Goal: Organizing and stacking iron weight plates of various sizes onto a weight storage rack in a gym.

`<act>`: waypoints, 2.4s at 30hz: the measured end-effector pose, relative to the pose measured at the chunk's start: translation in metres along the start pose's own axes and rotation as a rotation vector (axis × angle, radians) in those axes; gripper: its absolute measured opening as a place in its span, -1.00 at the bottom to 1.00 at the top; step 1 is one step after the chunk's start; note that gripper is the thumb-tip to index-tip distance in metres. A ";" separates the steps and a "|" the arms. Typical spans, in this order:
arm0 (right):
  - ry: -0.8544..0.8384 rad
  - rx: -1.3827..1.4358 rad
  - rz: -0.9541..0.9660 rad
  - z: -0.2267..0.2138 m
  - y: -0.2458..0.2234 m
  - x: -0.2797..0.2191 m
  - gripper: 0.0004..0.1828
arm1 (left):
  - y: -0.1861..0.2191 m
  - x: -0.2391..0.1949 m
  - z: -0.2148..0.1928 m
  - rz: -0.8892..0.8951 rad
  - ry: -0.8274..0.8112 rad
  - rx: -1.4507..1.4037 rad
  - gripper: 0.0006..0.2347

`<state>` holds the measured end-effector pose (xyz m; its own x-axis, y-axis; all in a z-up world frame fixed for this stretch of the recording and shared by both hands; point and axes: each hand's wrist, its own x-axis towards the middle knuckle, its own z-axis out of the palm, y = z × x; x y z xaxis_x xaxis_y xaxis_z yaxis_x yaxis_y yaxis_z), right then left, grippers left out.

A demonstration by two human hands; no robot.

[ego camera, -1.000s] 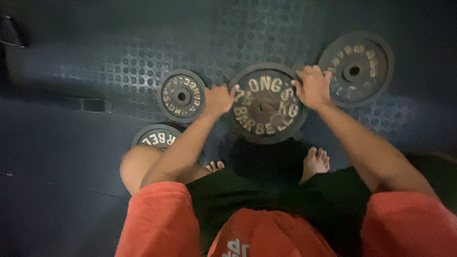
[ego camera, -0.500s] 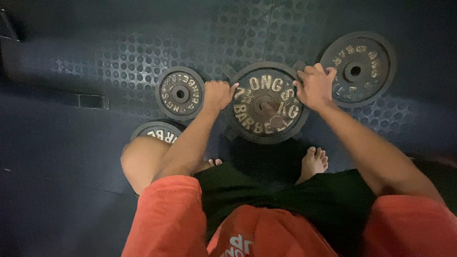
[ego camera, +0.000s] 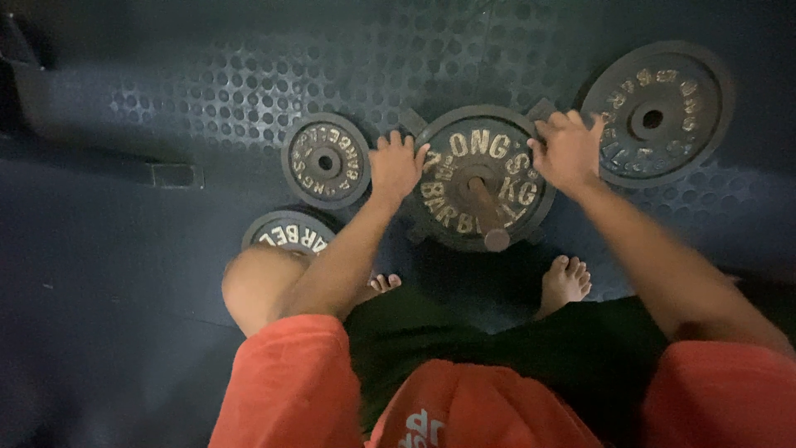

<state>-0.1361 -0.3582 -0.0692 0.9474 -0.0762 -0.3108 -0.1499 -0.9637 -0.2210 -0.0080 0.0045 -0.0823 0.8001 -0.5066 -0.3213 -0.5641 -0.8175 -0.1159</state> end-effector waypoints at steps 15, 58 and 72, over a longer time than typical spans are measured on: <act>0.218 0.289 0.307 0.027 -0.054 -0.020 -0.57 | 0.046 -0.007 -0.005 -0.447 -0.149 -0.828 -0.44; 0.429 0.100 0.198 0.041 -0.070 -0.016 -0.48 | 0.037 -0.012 0.048 -0.376 0.024 -0.814 -0.43; 0.374 -0.012 0.675 0.061 -0.070 -0.098 -0.37 | -0.289 -0.271 0.162 -0.840 -0.073 -0.623 -0.43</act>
<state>-0.2352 -0.2677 -0.0796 0.6844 -0.7279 -0.0414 -0.7284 -0.6801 -0.0835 -0.0951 0.4225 -0.1142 0.8597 0.2903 -0.4203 0.3889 -0.9055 0.1699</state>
